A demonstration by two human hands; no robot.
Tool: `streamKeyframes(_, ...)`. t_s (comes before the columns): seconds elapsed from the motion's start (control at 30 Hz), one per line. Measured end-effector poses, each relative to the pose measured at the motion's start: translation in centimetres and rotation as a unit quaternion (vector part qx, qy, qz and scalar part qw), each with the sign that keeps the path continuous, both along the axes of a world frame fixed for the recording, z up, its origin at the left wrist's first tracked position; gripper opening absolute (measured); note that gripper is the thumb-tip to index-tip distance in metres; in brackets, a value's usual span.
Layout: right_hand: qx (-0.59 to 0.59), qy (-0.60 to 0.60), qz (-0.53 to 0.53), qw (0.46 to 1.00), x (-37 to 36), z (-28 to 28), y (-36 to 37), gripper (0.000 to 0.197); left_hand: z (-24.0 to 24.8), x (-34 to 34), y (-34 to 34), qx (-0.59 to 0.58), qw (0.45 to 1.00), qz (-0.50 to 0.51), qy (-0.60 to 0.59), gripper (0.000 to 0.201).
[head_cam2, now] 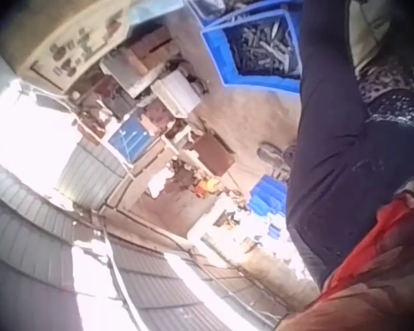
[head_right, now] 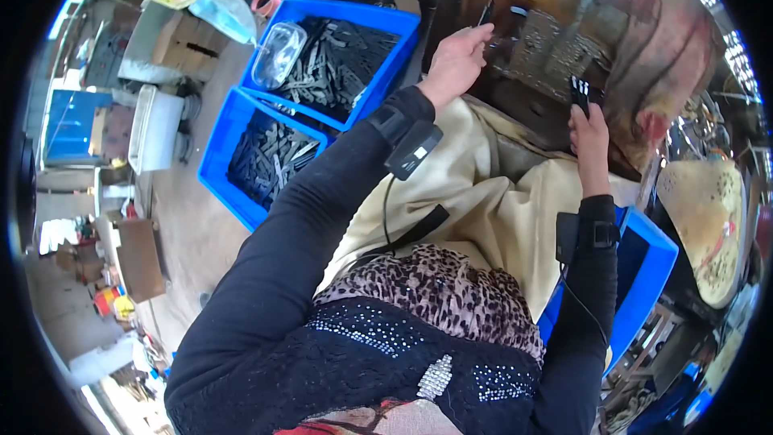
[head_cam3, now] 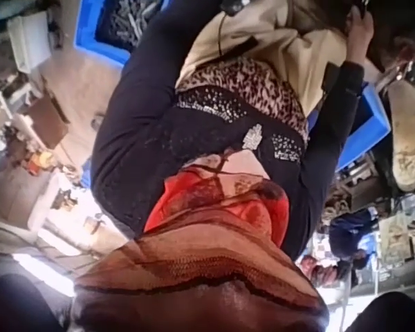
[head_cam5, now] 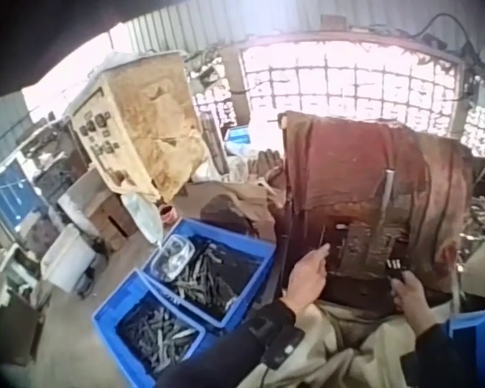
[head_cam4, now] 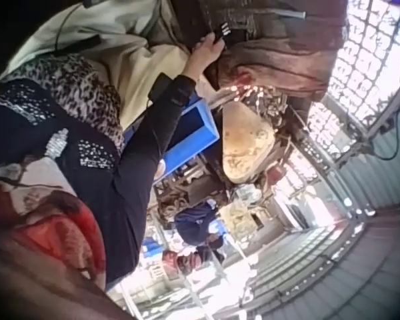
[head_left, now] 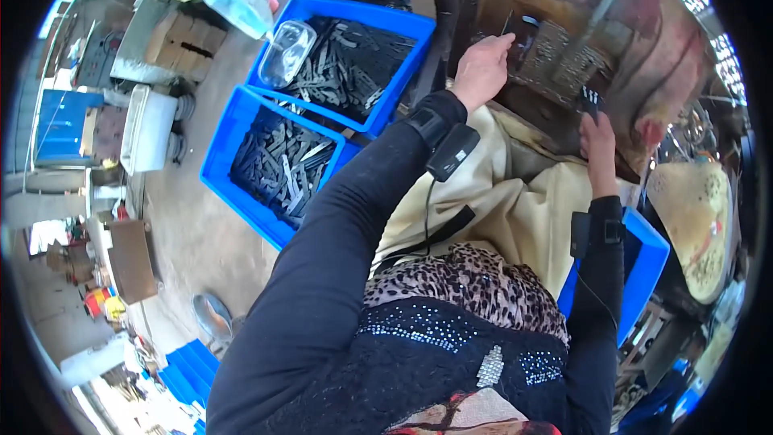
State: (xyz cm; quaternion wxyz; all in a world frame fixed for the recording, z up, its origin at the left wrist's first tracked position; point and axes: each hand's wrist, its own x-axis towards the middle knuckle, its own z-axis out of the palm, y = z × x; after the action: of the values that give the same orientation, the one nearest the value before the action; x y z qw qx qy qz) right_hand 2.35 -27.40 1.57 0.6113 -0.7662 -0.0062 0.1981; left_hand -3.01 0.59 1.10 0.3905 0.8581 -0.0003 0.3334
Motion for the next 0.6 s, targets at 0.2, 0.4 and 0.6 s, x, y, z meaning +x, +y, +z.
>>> streamKeyframes(0.2, -0.036, -0.017, -0.026, 0.999, -0.2, 0.6, 0.8, 0.011, 0.0, -5.2, 8.3, -0.239, 0.971, 0.009, 0.032, 0.046)
streamKeyframes(0.4, -0.009, -0.011, -0.034, 0.999, -0.3, 0.9, 1.5, 0.013, -6.7, -13.8, 23.1, -0.049, 0.943, 0.259, 0.205, 0.037)
streamKeyframes(0.6, -0.023, -0.031, -0.003, 0.999, -0.1, 0.1, 1.2, 0.012, -8.8, -16.2, 26.1, 0.067, 0.888, 0.316, 0.327, 0.036)
